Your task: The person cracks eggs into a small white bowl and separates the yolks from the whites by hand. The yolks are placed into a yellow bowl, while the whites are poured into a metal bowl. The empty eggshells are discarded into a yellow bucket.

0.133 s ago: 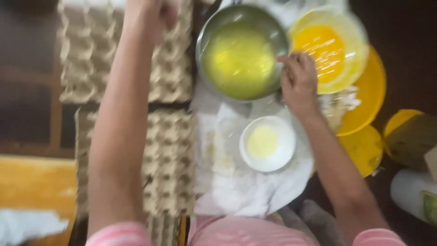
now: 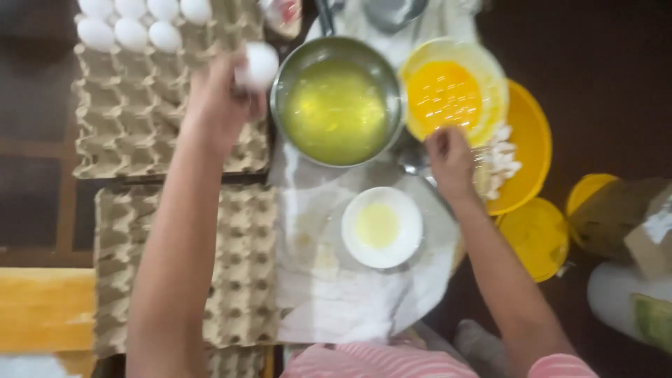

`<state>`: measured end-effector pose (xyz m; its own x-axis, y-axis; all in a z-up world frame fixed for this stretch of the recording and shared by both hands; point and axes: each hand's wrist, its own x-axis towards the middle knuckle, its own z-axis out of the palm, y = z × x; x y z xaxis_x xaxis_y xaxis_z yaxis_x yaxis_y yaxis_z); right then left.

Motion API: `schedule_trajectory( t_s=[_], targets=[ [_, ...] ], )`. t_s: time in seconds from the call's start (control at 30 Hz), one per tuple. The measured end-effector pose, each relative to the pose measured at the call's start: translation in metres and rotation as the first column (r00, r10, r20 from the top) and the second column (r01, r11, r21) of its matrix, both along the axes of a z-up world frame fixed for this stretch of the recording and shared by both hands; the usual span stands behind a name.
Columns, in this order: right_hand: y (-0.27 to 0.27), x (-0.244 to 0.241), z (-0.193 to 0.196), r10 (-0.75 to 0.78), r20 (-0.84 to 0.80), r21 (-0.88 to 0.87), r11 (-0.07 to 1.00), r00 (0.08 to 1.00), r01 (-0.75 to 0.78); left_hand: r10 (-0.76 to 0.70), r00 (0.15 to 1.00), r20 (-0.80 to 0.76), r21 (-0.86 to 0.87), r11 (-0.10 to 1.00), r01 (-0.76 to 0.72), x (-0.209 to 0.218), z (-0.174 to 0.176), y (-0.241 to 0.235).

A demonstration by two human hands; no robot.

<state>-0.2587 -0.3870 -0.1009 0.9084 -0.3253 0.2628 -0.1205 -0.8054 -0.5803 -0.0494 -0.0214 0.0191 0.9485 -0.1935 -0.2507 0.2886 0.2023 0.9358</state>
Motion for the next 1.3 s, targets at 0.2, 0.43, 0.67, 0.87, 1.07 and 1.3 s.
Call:
schedule_trajectory(
  t_s=[0.2,0.43,0.67,0.87,1.07,1.3],
  targets=[
    [-0.034,-0.050,-0.022,-0.055,-0.633,-0.208,0.973,0.772,-0.102,-0.015,0.963,-0.271,-0.148,0.989,-0.026,-0.128,-0.026,-0.035],
    [-0.071,-0.051,-0.090,0.150,-0.511,-0.166,0.949,0.846,-0.269,-0.137,0.906,-0.400,-0.406,0.913,-0.042,-0.235,-0.131,-0.105],
    [-0.059,-0.087,0.043,0.253,-0.502,0.083,0.966,0.827,-0.245,-0.103,0.903,-0.416,-0.542,0.826,-0.155,-0.290,-0.173,-0.145],
    [0.008,-0.071,0.163,0.169,-0.503,0.219,0.974,0.848,-0.065,-0.032,0.884,-0.467,-0.503,0.831,-0.236,-0.281,-0.149,-0.140],
    [0.033,-0.094,0.097,0.366,-0.282,0.369,0.895,0.887,-0.252,0.002,0.829,-0.559,-0.501,0.796,-0.340,-0.277,-0.150,-0.145],
    [0.032,-0.158,0.035,0.578,0.128,-0.326,0.792,0.806,-0.516,0.027,0.846,-0.533,-0.454,0.835,-0.312,-0.282,-0.153,-0.138]
  ],
)
